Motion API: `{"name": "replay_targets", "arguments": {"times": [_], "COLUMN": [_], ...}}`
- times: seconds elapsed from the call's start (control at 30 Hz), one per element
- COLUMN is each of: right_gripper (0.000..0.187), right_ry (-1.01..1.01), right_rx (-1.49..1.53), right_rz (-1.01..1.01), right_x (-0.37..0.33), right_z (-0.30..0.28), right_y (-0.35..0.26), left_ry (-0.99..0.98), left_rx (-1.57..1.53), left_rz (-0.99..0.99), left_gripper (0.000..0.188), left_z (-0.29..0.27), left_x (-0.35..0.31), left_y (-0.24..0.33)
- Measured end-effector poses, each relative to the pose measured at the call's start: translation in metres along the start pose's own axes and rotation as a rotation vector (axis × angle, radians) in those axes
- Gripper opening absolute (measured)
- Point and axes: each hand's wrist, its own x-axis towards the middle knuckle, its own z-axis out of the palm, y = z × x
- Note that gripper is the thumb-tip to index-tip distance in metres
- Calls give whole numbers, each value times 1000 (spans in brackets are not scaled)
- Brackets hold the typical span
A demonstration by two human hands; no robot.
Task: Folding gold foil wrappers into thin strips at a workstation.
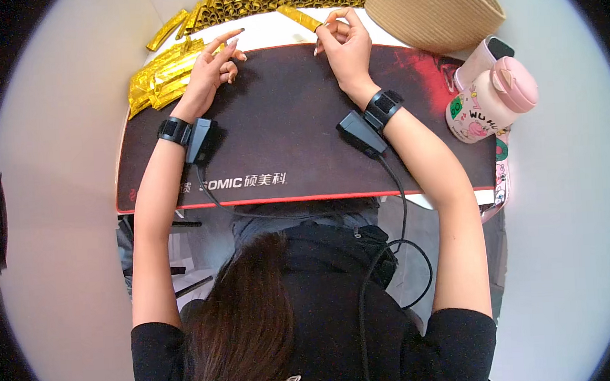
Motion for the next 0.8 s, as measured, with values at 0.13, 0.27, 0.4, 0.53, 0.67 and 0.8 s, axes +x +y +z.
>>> {"name": "replay_targets", "arguments": {"times": [0.13,0.27,0.4,0.53,0.67,0.8], "right_gripper": [15,13,10,9,9,11], "right_ry": [52,103,97,60,55,101], "right_rx": [-4,-6,-68,-37,-4,59], "right_rz": [26,126,253,405,472,574], "right_x": [0,-3,-7,-7,-5,-3], "right_z": [7,9,7,13,9,11], "right_y": [-5,-8,-14,-22,-20,-18], "left_ry": [-15,-8,-62,-120,-155,-184], "left_rx": [-17,-44,-27,-47,-139,-157], "left_rz": [-14,-72,-133,-195,-246,-285], "left_gripper": [42,36,31,29,25,24], "left_z": [3,18,30,35,35,32], "left_x": [-4,-6,-10,-14,-11,-8], "left_y": [8,13,18,25,28,30]}}
